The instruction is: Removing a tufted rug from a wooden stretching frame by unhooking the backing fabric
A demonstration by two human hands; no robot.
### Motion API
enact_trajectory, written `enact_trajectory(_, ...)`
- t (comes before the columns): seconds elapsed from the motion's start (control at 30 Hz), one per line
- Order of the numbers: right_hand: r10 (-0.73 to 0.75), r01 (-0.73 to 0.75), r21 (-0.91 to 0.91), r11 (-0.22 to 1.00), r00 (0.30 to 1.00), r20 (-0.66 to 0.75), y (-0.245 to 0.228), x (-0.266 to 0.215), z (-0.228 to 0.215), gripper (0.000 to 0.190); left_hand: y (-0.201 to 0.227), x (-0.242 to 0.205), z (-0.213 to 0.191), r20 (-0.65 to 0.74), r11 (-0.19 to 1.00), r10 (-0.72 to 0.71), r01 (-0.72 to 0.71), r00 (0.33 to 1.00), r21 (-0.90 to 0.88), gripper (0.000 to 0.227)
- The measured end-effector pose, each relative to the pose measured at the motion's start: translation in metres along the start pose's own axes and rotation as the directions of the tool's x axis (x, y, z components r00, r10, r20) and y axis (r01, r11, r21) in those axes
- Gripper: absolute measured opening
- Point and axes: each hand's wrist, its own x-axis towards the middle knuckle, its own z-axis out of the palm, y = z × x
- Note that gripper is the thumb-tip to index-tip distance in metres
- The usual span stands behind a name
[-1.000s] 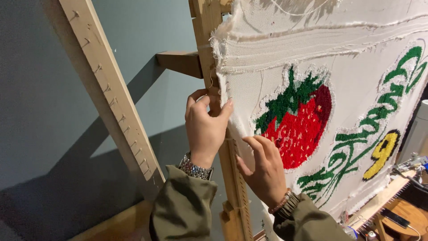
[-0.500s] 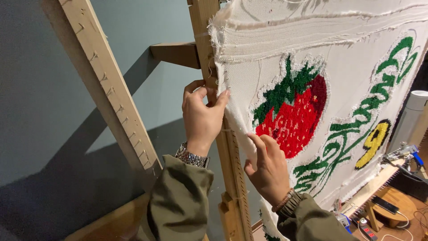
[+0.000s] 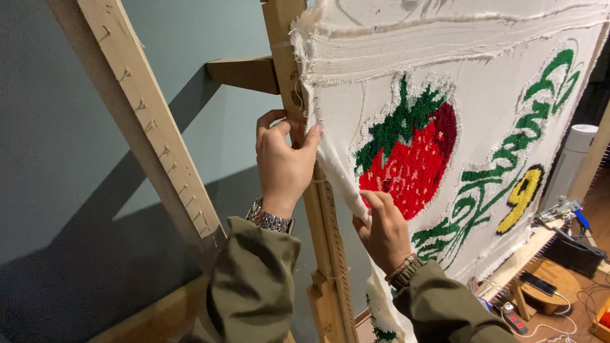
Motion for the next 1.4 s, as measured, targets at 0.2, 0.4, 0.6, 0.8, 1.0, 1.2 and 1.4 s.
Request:
enact_trajectory(0.2,-0.001,0.002,0.153,0.988,1.0,-0.003,-0.003,0.015,-0.015,0.056,-0.009,0.001,0.004,-0.01,1.0,0.012,-0.012,1.0,0.016,0.024)
enact_trajectory(0.4,0.005,0.002,0.193,0.981,0.999,-0.035,-0.039,0.067,-0.027,0.04,0.0,0.0,-0.001,-0.007,0.999,0.008,-0.008,1.0,-0.031,0.024)
enact_trajectory(0.6,0.06,-0.051,0.29,0.956,0.998,-0.024,-0.074,0.103,-0.038,0.027,0.007,0.0,-0.003,-0.002,1.0,-0.003,0.003,1.0,-0.024,0.031)
enact_trajectory(0.8,0.127,-0.122,0.334,0.935,0.992,0.008,-0.087,0.115,-0.031,0.02,-0.001,0.004,-0.007,0.025,0.999,-0.01,0.011,1.0,-0.04,0.029)
enact_trajectory(1.0,0.308,-0.346,0.576,0.741,0.937,0.166,-0.108,0.137,-0.052,0.015,0.0,0.003,-0.006,0.036,0.999,0.002,-0.001,0.999,-0.046,0.029)
enact_trajectory(1.2,0.334,-0.393,0.632,0.668,0.917,0.216,-0.111,0.135,-0.047,0.014,-0.009,0.005,-0.003,0.027,0.997,-0.002,0.004,1.0,-0.073,0.026)
enact_trajectory(1.4,0.336,-0.364,0.629,0.687,0.926,0.17,-0.117,0.134,-0.04,0.013,-0.004,0.005,-0.004,0.012,0.997,-0.018,0.019,1.0,-0.068,0.025)
